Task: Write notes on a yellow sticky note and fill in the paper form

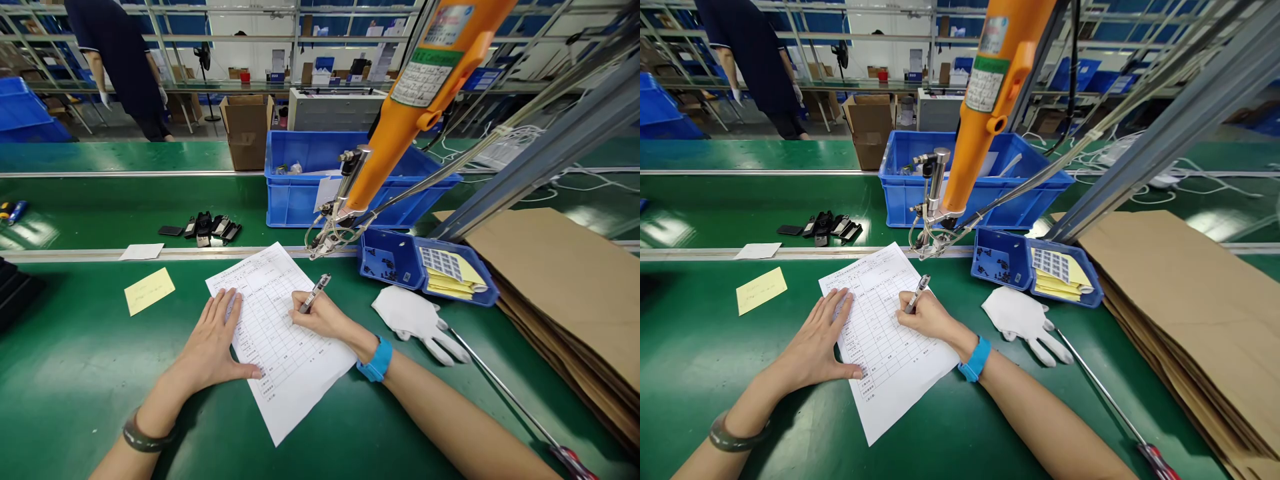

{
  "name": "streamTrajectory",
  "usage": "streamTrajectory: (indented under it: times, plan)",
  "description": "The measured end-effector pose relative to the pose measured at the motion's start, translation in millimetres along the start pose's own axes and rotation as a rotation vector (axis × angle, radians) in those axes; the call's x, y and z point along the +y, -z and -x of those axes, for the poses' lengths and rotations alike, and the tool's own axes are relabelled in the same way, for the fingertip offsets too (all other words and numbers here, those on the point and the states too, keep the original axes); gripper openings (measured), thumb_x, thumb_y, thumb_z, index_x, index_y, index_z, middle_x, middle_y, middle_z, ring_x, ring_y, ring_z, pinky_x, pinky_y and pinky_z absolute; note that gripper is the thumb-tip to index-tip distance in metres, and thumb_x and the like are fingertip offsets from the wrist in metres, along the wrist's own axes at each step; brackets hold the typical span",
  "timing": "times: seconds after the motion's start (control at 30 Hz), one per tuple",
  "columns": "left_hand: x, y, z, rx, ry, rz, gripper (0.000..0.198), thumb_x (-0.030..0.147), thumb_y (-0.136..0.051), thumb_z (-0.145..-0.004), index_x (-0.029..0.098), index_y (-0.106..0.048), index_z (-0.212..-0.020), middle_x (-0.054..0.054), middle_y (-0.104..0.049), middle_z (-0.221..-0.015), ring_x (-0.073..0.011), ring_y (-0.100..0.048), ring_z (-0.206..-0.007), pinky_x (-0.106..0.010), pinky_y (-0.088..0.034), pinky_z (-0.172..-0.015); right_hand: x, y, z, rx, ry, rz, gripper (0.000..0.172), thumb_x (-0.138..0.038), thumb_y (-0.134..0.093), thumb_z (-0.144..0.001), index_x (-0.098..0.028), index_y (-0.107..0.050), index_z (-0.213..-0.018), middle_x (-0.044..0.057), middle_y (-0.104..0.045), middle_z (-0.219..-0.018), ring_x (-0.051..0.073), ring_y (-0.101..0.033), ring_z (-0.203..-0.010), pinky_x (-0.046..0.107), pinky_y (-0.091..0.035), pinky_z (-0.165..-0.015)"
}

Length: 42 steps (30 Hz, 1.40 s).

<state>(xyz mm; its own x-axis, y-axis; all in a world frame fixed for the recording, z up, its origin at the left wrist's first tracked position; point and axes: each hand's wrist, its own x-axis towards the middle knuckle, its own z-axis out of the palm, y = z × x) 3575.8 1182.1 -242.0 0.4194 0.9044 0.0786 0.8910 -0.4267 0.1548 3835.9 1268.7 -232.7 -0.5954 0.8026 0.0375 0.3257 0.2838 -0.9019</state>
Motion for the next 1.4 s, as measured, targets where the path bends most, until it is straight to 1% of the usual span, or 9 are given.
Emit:
streamTrajectory:
  times: [0.13, 0.23, 0.4, 0.6, 0.83, 1.13, 1.4]
  plan:
    - [0.7, 0.6, -0.2, -0.006, -0.001, -0.015, 0.137, 0.091, -0.053, -0.064, 0.012, 0.013, -0.155, -0.03, -0.014, -0.16, -0.0481, -0.013, -0.146, -0.064, -0.02, -0.115, -0.7, 0.0, -1.0, 0.008, 0.004, 0.008, 0.026, -0.021, -0.052, -0.073, -0.023, -0.03, -0.058, -0.008, -0.03, -0.054, 0.01, -0.027, -0.054, 0.027, -0.022, -0.053]
    - [0.8, 1.0, -0.4, -0.009, -0.001, -0.008, 0.137, 0.09, -0.053, -0.064, 0.012, 0.012, -0.156, -0.03, -0.014, -0.16, -0.0481, -0.014, -0.146, -0.064, -0.02, -0.115, -1.3, 0.3, -1.0, 0.004, 0.008, 0.003, 0.026, -0.022, -0.052, -0.073, -0.023, -0.031, -0.059, -0.008, -0.031, -0.055, 0.01, -0.027, -0.054, 0.027, -0.023, -0.053]
    - [1.4, 2.4, -0.4, -0.013, -0.004, -0.026, 0.136, 0.091, -0.052, -0.065, 0.012, 0.013, -0.155, -0.03, -0.014, -0.159, -0.0479, -0.013, -0.147, -0.064, -0.021, -0.115, -2.2, 1.9, 0.4, -0.021, 0.016, -0.011, 0.021, -0.019, -0.051, -0.069, -0.023, -0.033, -0.058, -0.008, -0.032, -0.055, 0.011, -0.029, -0.054, 0.026, -0.024, -0.053]
    - [1.6, 2.9, -0.6, -0.004, -0.014, -0.037, 0.135, 0.091, -0.05, -0.066, 0.012, 0.014, -0.155, -0.031, -0.015, -0.159, -0.0483, -0.014, -0.146, -0.064, -0.022, -0.114, -2.8, 1.0, 1.3, 0.051, 0.024, -0.028, 0.027, -0.021, -0.05, -0.073, -0.024, -0.027, -0.06, -0.008, -0.027, -0.055, 0.01, -0.025, -0.053, 0.027, -0.021, -0.052]
    - [2.3, 2.9, -0.1, 0.02, -0.022, -0.035, 0.135, 0.091, -0.051, -0.065, 0.013, 0.014, -0.155, -0.031, -0.017, -0.158, -0.0486, -0.016, -0.146, -0.064, -0.024, -0.113, 1.2, -0.7, 1.7, 0.087, 0.034, -0.009, 0.027, -0.022, -0.052, -0.072, -0.024, -0.028, -0.059, -0.008, -0.026, -0.055, 0.01, -0.025, -0.053, 0.027, -0.02, -0.051]
    - [2.1, 1.5, 0.0, 0.023, -0.019, -0.035, 0.136, 0.092, -0.05, -0.065, 0.011, 0.012, -0.155, -0.032, -0.017, -0.158, -0.0487, -0.016, -0.146, -0.064, -0.023, -0.114, 2.3, -1.4, 0.5, 0.068, 0.042, 0.014, 0.025, -0.022, -0.051, -0.072, -0.023, -0.03, -0.058, -0.008, -0.028, -0.054, 0.01, -0.026, -0.053, 0.027, -0.021, -0.051]
    - [0.1, 0.4, -0.1, 0.023, -0.023, -0.028, 0.136, 0.091, -0.051, -0.065, 0.012, 0.013, -0.155, -0.031, -0.016, -0.158, -0.0486, -0.015, -0.146, -0.065, -0.022, -0.114, 1.6, -0.4, 0.4, 0.067, 0.053, 0.016, 0.026, -0.021, -0.051, -0.073, -0.024, -0.029, -0.059, -0.009, -0.028, -0.054, 0.01, -0.026, -0.053, 0.026, -0.021, -0.052]
